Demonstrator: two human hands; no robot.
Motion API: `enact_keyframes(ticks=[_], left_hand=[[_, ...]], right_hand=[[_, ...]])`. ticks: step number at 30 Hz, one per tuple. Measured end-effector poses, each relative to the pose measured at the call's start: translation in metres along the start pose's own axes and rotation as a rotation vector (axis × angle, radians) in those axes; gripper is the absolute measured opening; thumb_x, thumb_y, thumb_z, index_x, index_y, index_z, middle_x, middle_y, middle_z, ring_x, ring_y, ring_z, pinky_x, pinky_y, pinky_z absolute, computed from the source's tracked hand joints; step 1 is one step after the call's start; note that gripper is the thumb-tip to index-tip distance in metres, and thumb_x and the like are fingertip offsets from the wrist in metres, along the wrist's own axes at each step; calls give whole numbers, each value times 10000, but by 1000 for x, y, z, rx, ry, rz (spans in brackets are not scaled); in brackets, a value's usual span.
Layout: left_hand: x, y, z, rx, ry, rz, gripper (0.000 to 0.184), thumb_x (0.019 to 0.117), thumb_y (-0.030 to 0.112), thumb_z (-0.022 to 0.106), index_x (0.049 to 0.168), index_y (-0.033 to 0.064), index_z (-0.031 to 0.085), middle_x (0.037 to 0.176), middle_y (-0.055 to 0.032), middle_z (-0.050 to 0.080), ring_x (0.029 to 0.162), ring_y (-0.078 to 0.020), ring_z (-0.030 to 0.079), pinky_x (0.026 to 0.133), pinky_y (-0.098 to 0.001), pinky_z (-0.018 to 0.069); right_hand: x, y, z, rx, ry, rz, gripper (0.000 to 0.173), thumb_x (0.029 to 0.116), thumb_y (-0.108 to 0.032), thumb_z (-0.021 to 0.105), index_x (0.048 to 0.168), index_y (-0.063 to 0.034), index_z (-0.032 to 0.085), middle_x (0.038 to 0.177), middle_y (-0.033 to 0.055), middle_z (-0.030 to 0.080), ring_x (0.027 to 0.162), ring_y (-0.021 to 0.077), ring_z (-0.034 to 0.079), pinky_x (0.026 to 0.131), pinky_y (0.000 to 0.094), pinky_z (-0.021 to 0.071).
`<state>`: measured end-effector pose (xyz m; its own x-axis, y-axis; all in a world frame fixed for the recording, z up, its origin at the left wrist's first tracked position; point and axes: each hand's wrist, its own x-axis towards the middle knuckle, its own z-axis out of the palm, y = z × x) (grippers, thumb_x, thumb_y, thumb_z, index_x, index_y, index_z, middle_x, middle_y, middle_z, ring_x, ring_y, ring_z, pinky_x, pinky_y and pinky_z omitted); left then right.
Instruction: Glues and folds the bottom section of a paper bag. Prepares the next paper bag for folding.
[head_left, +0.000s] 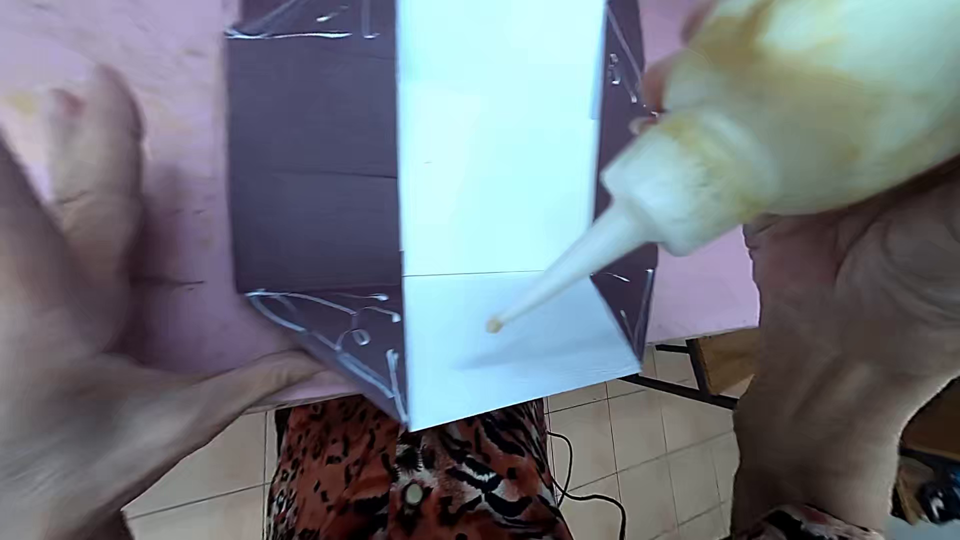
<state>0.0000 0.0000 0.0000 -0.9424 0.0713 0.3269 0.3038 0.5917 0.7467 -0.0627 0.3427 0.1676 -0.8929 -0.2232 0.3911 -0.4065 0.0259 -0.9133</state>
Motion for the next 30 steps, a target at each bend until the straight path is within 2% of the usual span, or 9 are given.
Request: enact_keyframes(ticks=[3,6,8,11,14,18,23,27,30], left_hand=[[8,17,0,-146,-46,-51,1282,637,513,919,1629,107,216,1581,-69,429,1385,-132,493,1117,-273,457],[13,31,-1,-292,-81,-106,1187,647,365,940,1599,77,291,1568,-34,453,1396,-114,480,1145,-248,424],[11,28,-3,-350,-121,-143,1082,656,293,941,1561,101,380,1527,25,501,1369,-69,500,1121,-216,436],[2,-9,0,-486,-215,-21,658,757,246,880,1333,68,618,1273,-7,670,1162,-86,638,961,-207,535],[-1,2,-6,-469,-260,-240,666,729,241,901,1332,138,635,1213,22,711,1123,-90,673,969,-238,559],[-21,-28,-13,-538,-387,-344,180,907,223,736,1042,111,778,1046,-38,749,970,-97,698,910,-251,555],[-22,-30,-21,-494,-487,-394,179,991,262,642,1030,146,772,1060,30,743,986,-29,674,940,-216,517],[-20,-28,-19,-502,-398,-383,149,904,216,741,1008,117,780,1033,-21,747,964,-79,695,910,-238,554],[-18,-26,-17,-488,-372,-389,181,874,232,774,1015,119,764,1011,-11,744,940,-78,696,883,-239,567]], right_hand=[[-30,-5,-46,-80,142,45,235,983,-120,624,1192,-30,564,1161,136,683,1109,292,692,961,412,603],[-45,-2,-73,-200,336,59,480,828,-197,836,1180,-82,532,1067,107,711,977,299,735,824,444,654],[-54,3,-82,-275,430,82,555,766,-217,879,1185,-107,530,1059,68,712,962,271,739,807,432,660],[-64,12,-80,-270,510,71,501,754,-183,873,1140,-127,558,1014,26,730,923,220,748,788,390,663],[-80,13,-78,-169,453,64,484,791,-117,834,1188,-85,559,1064,103,716,968,291,735,811,451,655],[-87,11,-78,-121,367,26,621,762,-133,876,1254,-48,507,1102,155,687,982,349,720,814,509,650],[-105,6,-84,-256,310,-7,884,696,-257,948,1368,-11,430,1192,180,655,1034,360,701,809,499,647],[-118,3,-84,-416,315,53,1141,655,-467,952,1484,-13,314,1278,172,632,1085,332,693,856,471,639],[-119,-5,-77,-415,283,81,1138,647,-403,970,1480,0,308,1265,163,637,1079,313,699,858,447,643]])
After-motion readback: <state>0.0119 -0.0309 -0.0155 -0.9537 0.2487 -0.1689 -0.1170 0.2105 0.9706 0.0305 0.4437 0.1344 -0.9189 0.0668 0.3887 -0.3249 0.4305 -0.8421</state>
